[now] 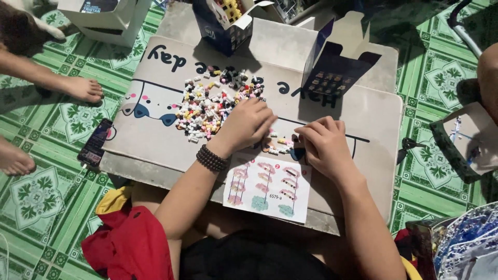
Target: The person assembles small interlocking toy blocks by following a printed instruction manual.
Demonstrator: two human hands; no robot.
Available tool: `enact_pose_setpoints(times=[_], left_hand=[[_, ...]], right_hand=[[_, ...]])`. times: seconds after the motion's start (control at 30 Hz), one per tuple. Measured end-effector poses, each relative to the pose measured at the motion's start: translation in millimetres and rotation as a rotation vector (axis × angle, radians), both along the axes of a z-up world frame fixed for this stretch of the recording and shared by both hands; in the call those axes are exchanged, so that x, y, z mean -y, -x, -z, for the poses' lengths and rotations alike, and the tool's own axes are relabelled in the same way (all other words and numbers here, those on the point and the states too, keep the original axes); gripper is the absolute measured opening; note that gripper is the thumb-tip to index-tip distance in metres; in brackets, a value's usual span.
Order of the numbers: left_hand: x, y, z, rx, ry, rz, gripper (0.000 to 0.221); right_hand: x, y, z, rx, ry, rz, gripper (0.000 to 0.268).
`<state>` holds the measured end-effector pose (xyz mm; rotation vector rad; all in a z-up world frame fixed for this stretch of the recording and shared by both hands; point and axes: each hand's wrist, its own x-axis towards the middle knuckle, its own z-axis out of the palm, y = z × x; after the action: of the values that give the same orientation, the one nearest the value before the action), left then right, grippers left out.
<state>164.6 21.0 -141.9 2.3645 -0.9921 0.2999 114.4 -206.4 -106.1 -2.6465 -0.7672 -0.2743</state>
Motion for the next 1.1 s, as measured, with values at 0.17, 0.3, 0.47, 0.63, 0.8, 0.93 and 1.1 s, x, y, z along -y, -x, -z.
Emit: enact_pose_setpoints(times=[0.17,0.3,0.47,0.63,0.8,0.93,1.1], left_hand=[[-7.0,-5.4,12.1,-0.010,0.119,-0.197,0.010],[-13.4,-5.4,-0.8,-0.107,0.241,-0.188,0.053],[-18.7,-6.0,2.1,-0.037,0.249,-0.242,0.037],[-12.8,-2.2,-1.9,-0.025,0.253,-0.243,0.042],[-16.5,-9.3,3.9,0.246,0.227,-0.313,0.037],[-21.6,-21.7,6.9,0.380,0.048,-0.514,0.029],[-22.1,-20.2,32.1,0.231,0.082,-0.463,0.024]], right_hand=[[6.1,-1.4,8.7,-0.005,0.014,0.036,0.024],[10.2,-4.4,15.4,0.004,0.027,0.062,0.026],[19.5,-12.6,29.9,0.085,0.000,0.095,0.030],[25.2,-18.7,35.1,0.098,-0.114,0.183,0.028],[30.6,-21.6,37.9,0.087,-0.238,0.265,0.026],[36.3,-30.3,53.6,-0.101,-0.534,0.275,0.028],[37.5,-30.3,55.3,-0.298,-0.719,0.241,0.028]])
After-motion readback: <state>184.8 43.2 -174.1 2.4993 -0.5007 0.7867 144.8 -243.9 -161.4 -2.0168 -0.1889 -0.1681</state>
